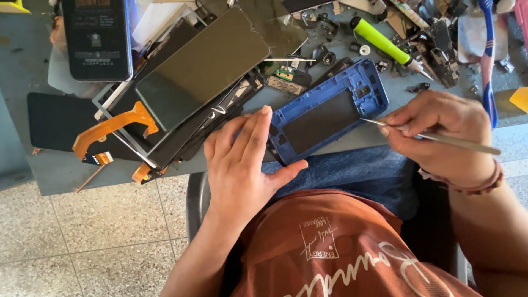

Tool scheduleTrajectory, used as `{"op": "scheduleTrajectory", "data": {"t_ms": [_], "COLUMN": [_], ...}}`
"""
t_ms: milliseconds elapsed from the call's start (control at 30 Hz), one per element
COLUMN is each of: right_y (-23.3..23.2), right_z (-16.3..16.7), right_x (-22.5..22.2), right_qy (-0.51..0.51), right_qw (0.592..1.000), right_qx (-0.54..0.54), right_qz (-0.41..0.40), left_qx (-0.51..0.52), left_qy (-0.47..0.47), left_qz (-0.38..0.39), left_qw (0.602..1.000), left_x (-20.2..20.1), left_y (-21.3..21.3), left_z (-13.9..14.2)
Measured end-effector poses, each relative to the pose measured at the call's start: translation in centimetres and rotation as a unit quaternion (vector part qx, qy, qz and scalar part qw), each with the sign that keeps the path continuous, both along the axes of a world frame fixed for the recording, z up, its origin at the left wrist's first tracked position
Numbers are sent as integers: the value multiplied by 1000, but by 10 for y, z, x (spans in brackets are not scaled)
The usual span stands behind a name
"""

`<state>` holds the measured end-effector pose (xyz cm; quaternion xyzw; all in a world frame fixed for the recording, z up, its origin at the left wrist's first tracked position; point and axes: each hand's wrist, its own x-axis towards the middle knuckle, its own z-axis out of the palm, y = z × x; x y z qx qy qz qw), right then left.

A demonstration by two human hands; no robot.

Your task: The person disassembles a smartphone, removes the back cover and internal metal frame, then uses tweezers to clean small components inside the blue chassis. The person handles the phone parts and tools on a cluttered workbench.

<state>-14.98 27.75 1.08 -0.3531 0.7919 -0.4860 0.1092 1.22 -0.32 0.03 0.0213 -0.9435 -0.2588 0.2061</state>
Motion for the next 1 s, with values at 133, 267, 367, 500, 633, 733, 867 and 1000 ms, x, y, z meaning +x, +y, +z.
{"op": "scheduleTrajectory", "data": {"t_ms": [133, 267, 367, 500, 633, 733, 867, 1000], "right_y": [-2, -7, -11, -13, -16, -23, -29, -29], "right_z": [-9, -12, -14, -18, -21, -23, -20, -10], "right_x": [18, 25, 24, 25, 28, 29, 27, 30], "right_qy": [64, 76, 92, 85, 89, 95, 116, 227], "right_qw": [997, 996, 994, 994, 988, 962, 921, 957], "right_qx": [-23, -37, -26, -27, -100, -235, -353, -150], "right_qz": [-27, -39, -46, -57, -76, -103, -117, -99], "left_qx": [-9, -13, -12, -9, 16, 45, 112, 226], "left_qy": [2, -2, -2, 9, 14, 25, 42, 84], "left_qz": [-2, -2, 0, 2, 5, 10, 25, 29], "left_qw": [1000, 1000, 1000, 1000, 1000, 999, 992, 970], "left_x": [0, 1, 1, 0, 1, 2, 8, 12], "left_y": [-1, -1, 0, -1, -3, -6, -7, -8], "left_z": [-1, -1, -2, -4, -5, -6, -10, -19]}}
